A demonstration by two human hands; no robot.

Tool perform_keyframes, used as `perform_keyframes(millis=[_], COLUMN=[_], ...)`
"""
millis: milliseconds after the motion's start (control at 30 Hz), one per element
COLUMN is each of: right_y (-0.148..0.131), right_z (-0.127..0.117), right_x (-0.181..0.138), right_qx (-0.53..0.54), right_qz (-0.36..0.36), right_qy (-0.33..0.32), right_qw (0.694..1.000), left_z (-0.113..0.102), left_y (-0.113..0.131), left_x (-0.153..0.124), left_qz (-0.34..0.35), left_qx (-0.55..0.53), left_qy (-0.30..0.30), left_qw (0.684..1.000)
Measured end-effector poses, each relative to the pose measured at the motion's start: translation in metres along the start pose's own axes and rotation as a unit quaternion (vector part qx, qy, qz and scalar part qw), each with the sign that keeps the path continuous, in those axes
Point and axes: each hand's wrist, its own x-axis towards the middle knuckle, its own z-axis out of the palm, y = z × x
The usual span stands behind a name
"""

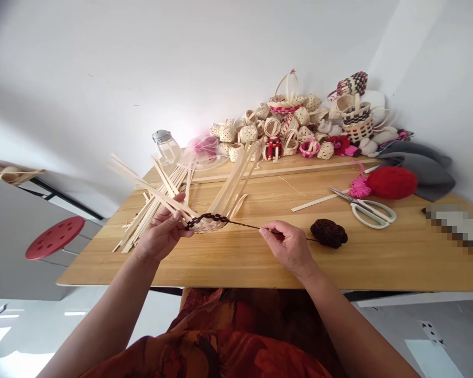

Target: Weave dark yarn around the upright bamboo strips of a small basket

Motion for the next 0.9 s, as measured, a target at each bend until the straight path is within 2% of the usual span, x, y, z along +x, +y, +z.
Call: perform_keyframes(millis=[433,700,900], right_y=[0.005,-0.004,-0.021], right_z=[-0.005,-0.018,-0.026], right_x=[0.004,0.009,0.017], right_qx=[0.0,-0.037,-0.062], right_qz=[0.027,0.005,-0.034], right_qy=[0.016,0.087,0.152], right_qw=[1.0,0.996,0.986], left_z=[0.013,0.017,0.024], left_y=[0.009,0.01,0.01], left_x=[-0.006,-0.007,-0.007], left_qz=[0.034,0.028,0.007], left_qx=[0.095,0.16,0.209], left_qy=[0.011,0.0,-0.053], left_qw=[0.995,0.987,0.976])
